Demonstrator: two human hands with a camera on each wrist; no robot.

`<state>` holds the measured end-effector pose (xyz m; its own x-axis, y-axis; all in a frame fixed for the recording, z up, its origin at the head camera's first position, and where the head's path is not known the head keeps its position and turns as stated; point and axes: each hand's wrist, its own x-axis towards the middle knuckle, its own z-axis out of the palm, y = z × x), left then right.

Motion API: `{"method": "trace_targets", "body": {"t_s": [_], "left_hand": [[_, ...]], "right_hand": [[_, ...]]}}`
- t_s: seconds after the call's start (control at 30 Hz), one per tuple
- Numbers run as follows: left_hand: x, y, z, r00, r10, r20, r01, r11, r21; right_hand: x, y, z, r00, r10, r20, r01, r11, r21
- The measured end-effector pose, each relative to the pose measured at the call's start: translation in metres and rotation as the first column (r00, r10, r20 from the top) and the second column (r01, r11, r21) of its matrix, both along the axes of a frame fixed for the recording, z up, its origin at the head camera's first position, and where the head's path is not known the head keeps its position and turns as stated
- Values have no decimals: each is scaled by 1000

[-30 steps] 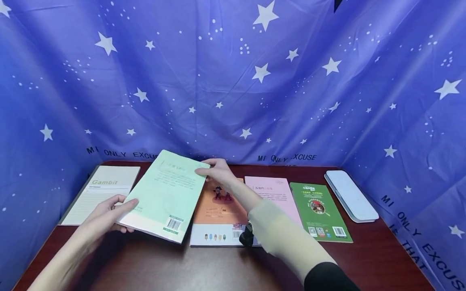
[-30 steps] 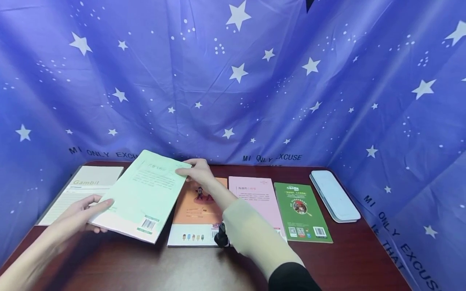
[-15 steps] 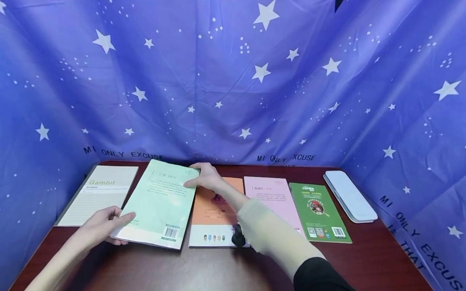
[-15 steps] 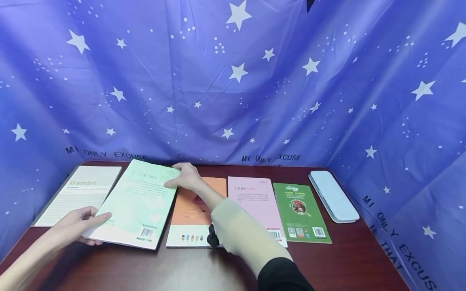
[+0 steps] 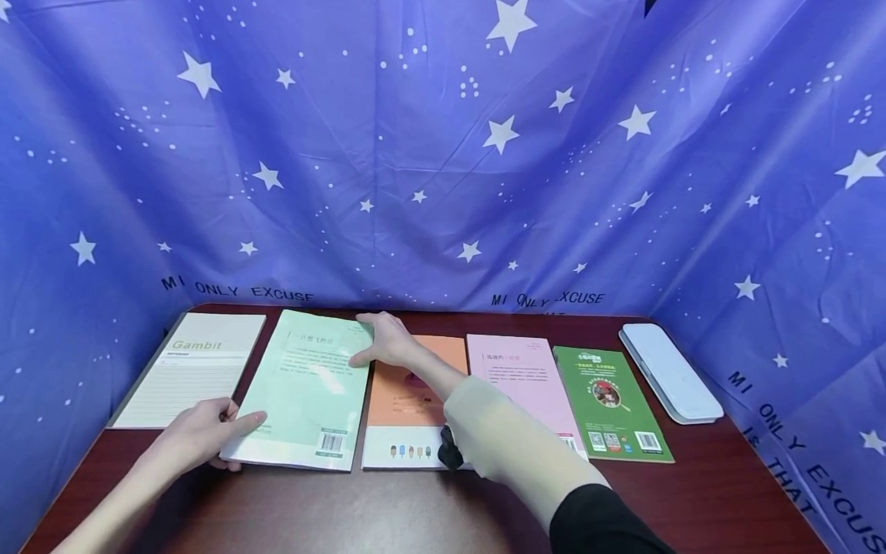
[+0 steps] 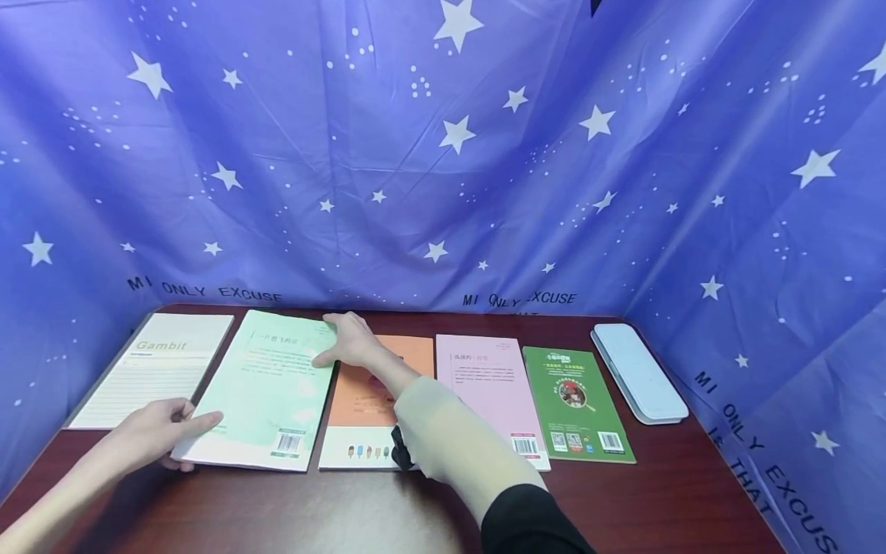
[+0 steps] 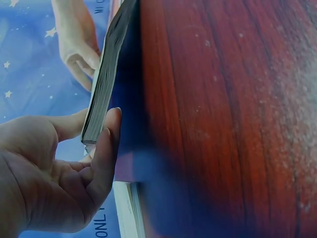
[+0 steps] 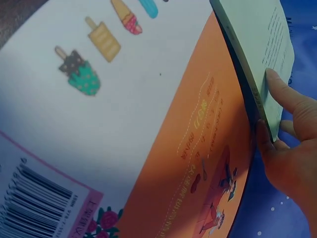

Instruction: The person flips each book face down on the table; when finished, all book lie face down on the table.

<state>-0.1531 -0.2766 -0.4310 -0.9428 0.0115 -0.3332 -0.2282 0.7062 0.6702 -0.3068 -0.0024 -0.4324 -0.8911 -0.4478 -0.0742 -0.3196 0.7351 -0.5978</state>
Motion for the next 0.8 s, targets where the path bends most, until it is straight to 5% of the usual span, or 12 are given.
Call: {"method": "trace_targets", "body": {"t_s": [0.17, 0.37, 0.47, 0.67, 0.8], "left_hand": [[-3, 0, -6, 999, -45, -26, 42, 992, -121], [-11, -8, -24, 986, -147, -81, 112, 935, -337], [-11, -9, -27, 984, -149, -96, 106, 929, -356], [-5, -2, -14, 981, -156, -115, 106, 930, -353], [-11, -6, -22, 981, -162, -107, 112, 922, -372]], "right_hand": [[-1, -1, -1, 1000, 10, -19, -9, 999, 51], [-1, 0, -3, 999, 32, -29, -30, 996, 80], [-2, 0, -4, 999, 27, -44, -23, 995, 99], [-4, 0, -8, 998, 22, -66, -14, 991, 132], [-3, 0, -10, 996, 19, -90, -6, 989, 146]]}}
